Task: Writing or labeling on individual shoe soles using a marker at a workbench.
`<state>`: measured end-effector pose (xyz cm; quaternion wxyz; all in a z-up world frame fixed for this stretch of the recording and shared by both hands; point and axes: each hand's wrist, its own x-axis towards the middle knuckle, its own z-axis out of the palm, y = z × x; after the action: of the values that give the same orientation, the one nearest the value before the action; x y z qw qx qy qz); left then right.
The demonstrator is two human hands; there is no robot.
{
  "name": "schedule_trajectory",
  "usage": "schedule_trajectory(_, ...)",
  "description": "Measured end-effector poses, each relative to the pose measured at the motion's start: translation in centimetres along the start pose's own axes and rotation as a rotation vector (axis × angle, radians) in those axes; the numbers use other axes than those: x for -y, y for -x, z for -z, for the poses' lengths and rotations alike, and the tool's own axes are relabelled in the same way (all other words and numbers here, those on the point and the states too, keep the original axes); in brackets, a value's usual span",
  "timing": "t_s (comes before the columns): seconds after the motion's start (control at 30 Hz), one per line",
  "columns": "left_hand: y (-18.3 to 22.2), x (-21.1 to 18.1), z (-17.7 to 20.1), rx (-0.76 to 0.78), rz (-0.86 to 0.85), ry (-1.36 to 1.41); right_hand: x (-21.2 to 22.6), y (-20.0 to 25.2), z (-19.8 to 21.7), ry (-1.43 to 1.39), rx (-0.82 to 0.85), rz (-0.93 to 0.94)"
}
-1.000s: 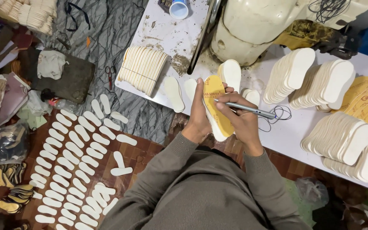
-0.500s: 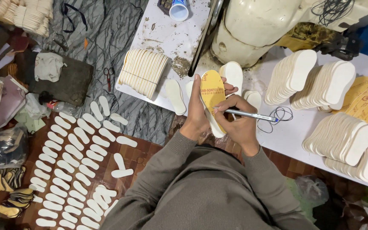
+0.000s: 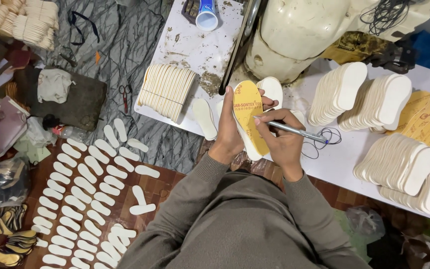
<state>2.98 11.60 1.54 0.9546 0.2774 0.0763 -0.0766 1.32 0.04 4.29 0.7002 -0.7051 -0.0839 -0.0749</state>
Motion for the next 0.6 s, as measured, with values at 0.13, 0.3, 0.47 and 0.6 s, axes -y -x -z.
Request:
schedule_trajectory(0.13, 0.5, -0.3, -0.3, 0.02, -0.005, 0.007, -0.6, 0.4, 0.5, 0.037, -0.04, 0.038)
schedule_trajectory(0.3, 0.3, -1.0, -0.4, -0.008, -0.02, 0.082, -1.5, -0.2, 0.7, -0.177, -0.041, 0.031)
schedule_trajectory(0.47, -0.7, -0.7, 1.8, -0.17, -0.089, -0.095, -1.0, 0.1, 1.1, -0.149, -0.084, 0.132)
schedule_trajectory(0.6, 0.3, -1.1, 0.3, -0.173, -0.093, -0.044, 0.2, 0.6, -0.5, -0.053, 0.0, 0.016)
